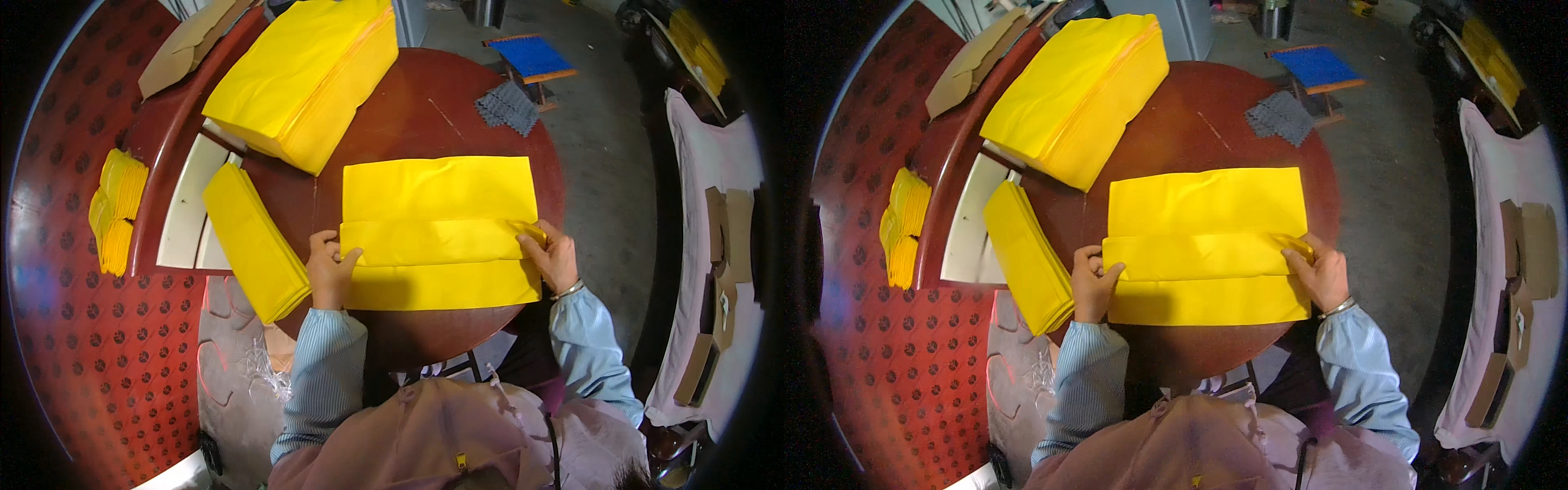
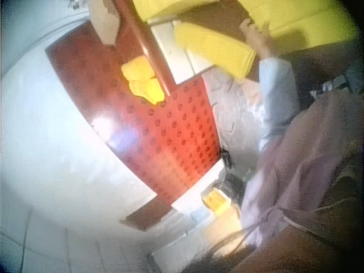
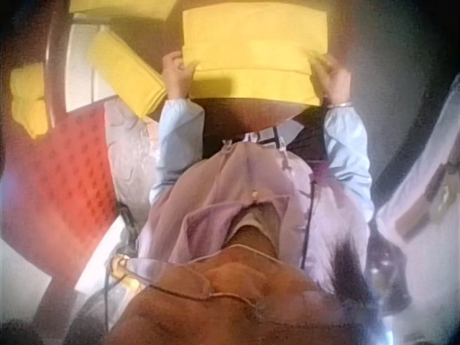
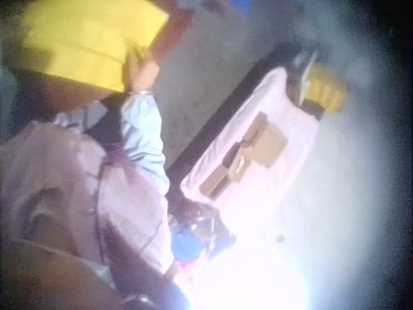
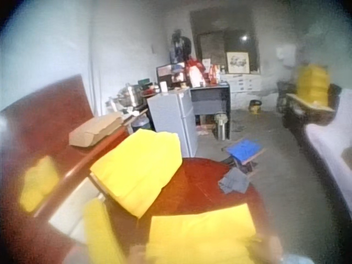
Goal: The person folds yellow paper sheets on a round table, using a small gray tool to press the edges. They fold each sheet in half, then fold the sides inward, and stack the finished pieces.
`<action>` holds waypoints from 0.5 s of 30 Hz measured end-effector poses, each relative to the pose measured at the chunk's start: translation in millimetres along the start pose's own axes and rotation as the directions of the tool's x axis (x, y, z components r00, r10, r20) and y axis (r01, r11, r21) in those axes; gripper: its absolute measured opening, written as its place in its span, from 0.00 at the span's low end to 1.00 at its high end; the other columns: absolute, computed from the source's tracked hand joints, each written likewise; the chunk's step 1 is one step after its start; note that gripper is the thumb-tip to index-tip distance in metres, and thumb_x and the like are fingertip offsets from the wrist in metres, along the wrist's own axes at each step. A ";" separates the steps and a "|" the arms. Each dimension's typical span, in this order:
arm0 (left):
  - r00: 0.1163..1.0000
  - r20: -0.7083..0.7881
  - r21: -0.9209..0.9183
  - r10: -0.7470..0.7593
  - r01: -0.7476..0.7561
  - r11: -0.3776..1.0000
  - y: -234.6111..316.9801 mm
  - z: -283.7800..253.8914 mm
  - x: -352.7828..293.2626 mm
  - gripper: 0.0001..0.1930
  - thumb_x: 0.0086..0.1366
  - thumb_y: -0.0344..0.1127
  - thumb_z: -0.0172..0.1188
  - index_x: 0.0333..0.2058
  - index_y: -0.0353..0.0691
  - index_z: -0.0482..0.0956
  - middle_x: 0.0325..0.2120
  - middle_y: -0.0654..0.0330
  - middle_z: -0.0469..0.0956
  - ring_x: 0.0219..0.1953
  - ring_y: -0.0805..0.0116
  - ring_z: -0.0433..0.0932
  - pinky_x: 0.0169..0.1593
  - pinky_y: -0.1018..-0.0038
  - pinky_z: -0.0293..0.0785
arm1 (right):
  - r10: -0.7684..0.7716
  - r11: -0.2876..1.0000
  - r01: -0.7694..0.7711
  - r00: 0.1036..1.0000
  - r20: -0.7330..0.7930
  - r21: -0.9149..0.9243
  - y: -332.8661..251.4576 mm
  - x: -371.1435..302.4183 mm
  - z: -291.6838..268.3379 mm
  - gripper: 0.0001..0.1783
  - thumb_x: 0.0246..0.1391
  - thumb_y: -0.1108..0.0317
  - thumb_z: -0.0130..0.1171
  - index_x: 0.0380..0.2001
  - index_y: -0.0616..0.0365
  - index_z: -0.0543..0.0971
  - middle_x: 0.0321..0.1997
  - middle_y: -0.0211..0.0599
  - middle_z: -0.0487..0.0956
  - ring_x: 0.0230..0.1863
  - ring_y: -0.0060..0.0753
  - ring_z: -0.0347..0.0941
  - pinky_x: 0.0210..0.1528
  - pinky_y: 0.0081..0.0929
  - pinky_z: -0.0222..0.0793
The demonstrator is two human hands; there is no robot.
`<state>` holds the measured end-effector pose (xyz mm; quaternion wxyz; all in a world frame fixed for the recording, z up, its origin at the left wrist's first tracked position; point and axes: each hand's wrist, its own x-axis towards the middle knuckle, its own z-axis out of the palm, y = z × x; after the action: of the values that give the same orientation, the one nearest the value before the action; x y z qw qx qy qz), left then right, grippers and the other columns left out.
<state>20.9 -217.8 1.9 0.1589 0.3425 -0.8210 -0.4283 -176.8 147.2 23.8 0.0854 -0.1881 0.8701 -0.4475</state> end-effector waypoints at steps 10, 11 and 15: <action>0.986 -0.029 0.029 -0.166 0.167 0.985 19.0 -2.1 -1.0 0.34 0.61 0.28 0.77 0.60 0.27 0.67 0.31 0.56 0.83 0.30 0.72 0.79 0.36 0.77 0.77 | 0.035 0.999 -0.039 0.978 -0.207 -0.013 -1.5 -15.6 20.1 0.11 0.60 0.69 0.72 0.40 0.62 0.82 0.33 0.46 0.84 0.32 0.35 0.82 0.38 0.32 0.79; 0.987 -0.024 0.026 -0.158 0.159 0.987 18.9 -2.2 -0.6 0.34 0.61 0.28 0.77 0.60 0.27 0.66 0.31 0.56 0.83 0.30 0.72 0.80 0.36 0.77 0.77 | -0.002 1.000 -0.005 0.974 -0.229 -0.030 -1.0 -15.2 21.3 0.10 0.60 0.69 0.72 0.39 0.62 0.81 0.33 0.46 0.84 0.32 0.36 0.83 0.37 0.33 0.79; 0.989 -0.002 -0.021 -0.146 0.145 0.989 15.5 -3.5 0.9 0.34 0.62 0.27 0.76 0.61 0.27 0.66 0.31 0.56 0.83 0.30 0.72 0.80 0.36 0.77 0.77 | -0.045 0.994 0.018 0.967 -0.250 -0.110 3.4 -11.7 24.6 0.08 0.60 0.73 0.69 0.39 0.61 0.80 0.32 0.48 0.84 0.31 0.41 0.84 0.35 0.34 0.77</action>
<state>15.6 -214.3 16.5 0.1322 0.4005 -0.7889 -0.4469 -159.1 135.4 6.4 -0.0432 -0.1479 0.8936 -0.4217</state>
